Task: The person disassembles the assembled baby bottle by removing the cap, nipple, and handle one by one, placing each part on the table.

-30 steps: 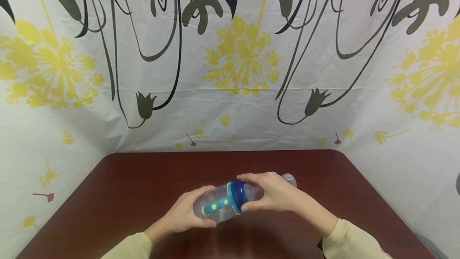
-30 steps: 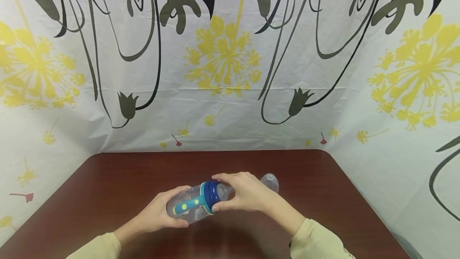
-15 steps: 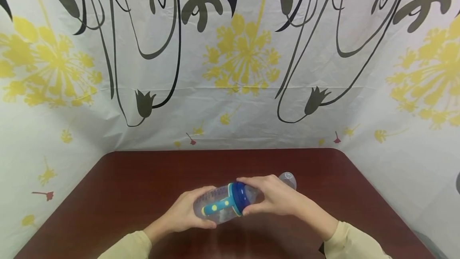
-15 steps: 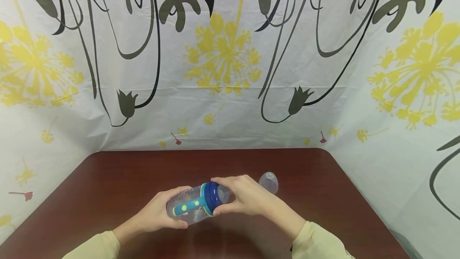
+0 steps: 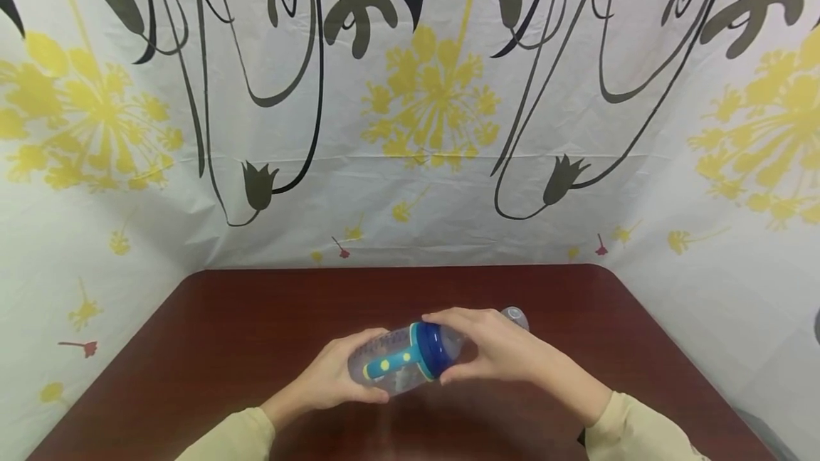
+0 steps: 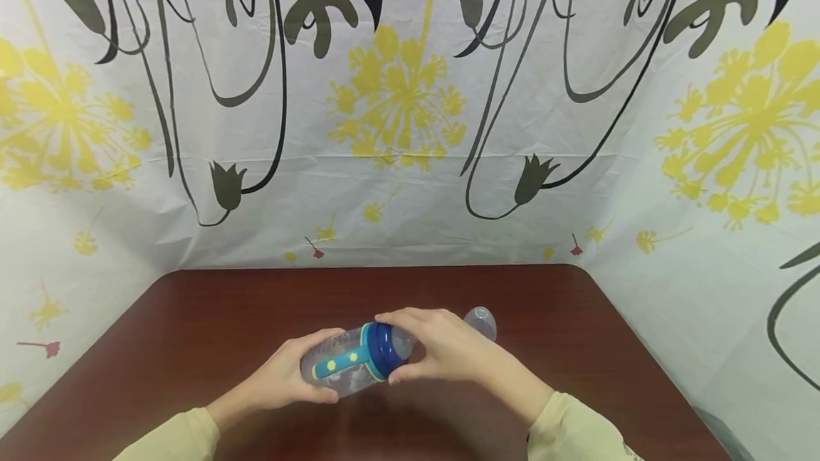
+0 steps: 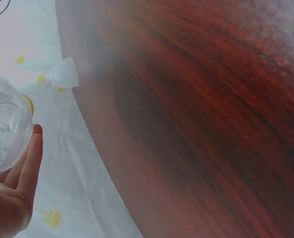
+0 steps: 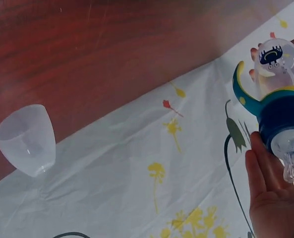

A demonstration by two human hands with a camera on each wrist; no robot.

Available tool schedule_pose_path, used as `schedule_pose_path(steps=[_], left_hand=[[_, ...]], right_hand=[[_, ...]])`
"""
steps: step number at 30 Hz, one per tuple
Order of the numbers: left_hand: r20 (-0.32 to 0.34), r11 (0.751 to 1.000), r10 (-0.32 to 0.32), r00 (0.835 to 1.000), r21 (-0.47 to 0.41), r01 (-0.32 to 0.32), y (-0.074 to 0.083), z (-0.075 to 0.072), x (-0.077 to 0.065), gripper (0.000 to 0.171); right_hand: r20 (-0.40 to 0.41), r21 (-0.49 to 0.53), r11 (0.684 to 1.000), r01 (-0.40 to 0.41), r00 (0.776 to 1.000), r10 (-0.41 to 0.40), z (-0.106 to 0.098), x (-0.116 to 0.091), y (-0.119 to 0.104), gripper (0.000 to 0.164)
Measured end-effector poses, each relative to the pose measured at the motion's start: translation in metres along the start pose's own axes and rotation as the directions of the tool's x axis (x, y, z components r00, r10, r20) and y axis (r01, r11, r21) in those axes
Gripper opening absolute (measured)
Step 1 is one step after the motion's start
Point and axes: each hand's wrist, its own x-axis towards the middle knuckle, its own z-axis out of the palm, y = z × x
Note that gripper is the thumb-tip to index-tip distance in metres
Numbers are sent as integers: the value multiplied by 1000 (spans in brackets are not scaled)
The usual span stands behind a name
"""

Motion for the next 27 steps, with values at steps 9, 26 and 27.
schedule_pose_path(steps=[9,26,27], left_hand=[[-27,998,-39,999,43,41,2,1,3,72],[13,999,-37,999,-14,37,2,2,1,71],[22,999,-41,999,-27,41,3,1,1,71]], right_hand=[[1,111,958,-263,964,265,-3,-2,-1,60],[18,85,984,-156,988,155,0,-3,-4,64],[10,71,990,-125,992,125,0,-3,-4,64]])
